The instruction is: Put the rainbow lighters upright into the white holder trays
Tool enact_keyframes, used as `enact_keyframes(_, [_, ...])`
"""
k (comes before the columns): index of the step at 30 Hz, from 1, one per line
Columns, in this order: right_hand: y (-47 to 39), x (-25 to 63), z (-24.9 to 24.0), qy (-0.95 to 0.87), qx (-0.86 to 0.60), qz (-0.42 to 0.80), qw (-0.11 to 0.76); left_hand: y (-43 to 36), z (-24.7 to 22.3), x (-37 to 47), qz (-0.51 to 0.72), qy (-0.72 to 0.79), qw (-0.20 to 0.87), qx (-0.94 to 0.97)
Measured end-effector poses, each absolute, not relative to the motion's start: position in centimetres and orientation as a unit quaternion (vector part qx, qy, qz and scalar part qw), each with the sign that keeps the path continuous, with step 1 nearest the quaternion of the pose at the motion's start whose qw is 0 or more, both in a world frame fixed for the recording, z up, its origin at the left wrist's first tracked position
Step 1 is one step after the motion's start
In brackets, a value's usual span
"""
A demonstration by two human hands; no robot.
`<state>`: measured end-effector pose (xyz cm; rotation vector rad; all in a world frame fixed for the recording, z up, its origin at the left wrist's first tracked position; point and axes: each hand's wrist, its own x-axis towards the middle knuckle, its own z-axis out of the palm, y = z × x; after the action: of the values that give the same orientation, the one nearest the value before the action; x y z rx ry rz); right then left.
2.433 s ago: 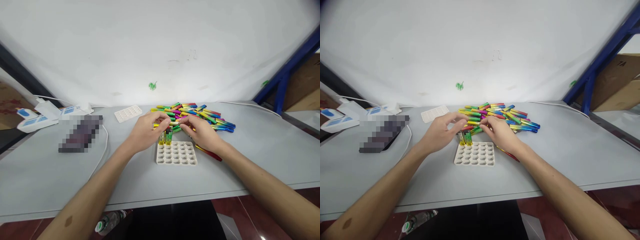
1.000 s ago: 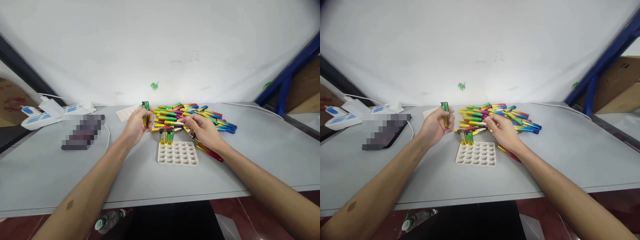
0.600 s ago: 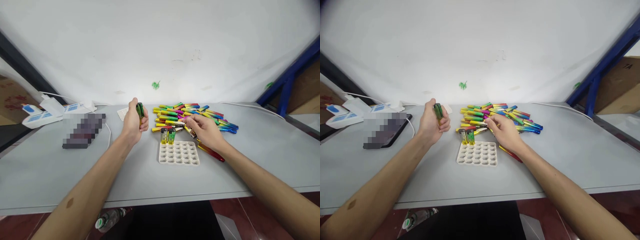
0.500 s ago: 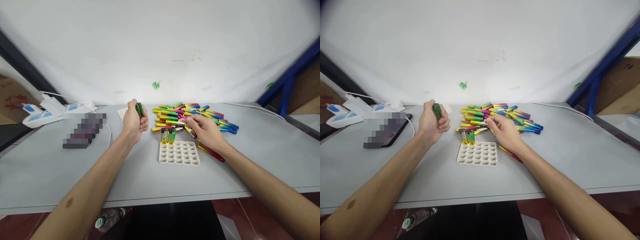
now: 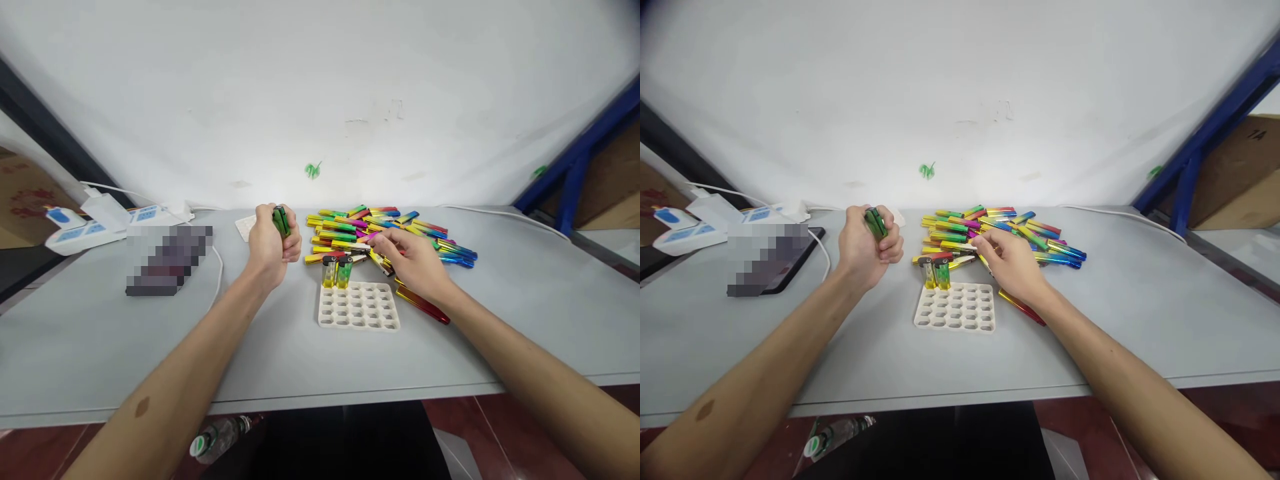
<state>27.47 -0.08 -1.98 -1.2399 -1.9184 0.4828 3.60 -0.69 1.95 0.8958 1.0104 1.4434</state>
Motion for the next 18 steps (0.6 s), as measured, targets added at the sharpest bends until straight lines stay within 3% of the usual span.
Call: enact_keyframes(18, [0.12,27.47,-2.19,-0.791,-0.476,0.16,0.35,-0.49,1.59,3.75,0.607,0.443,0.527,0.398])
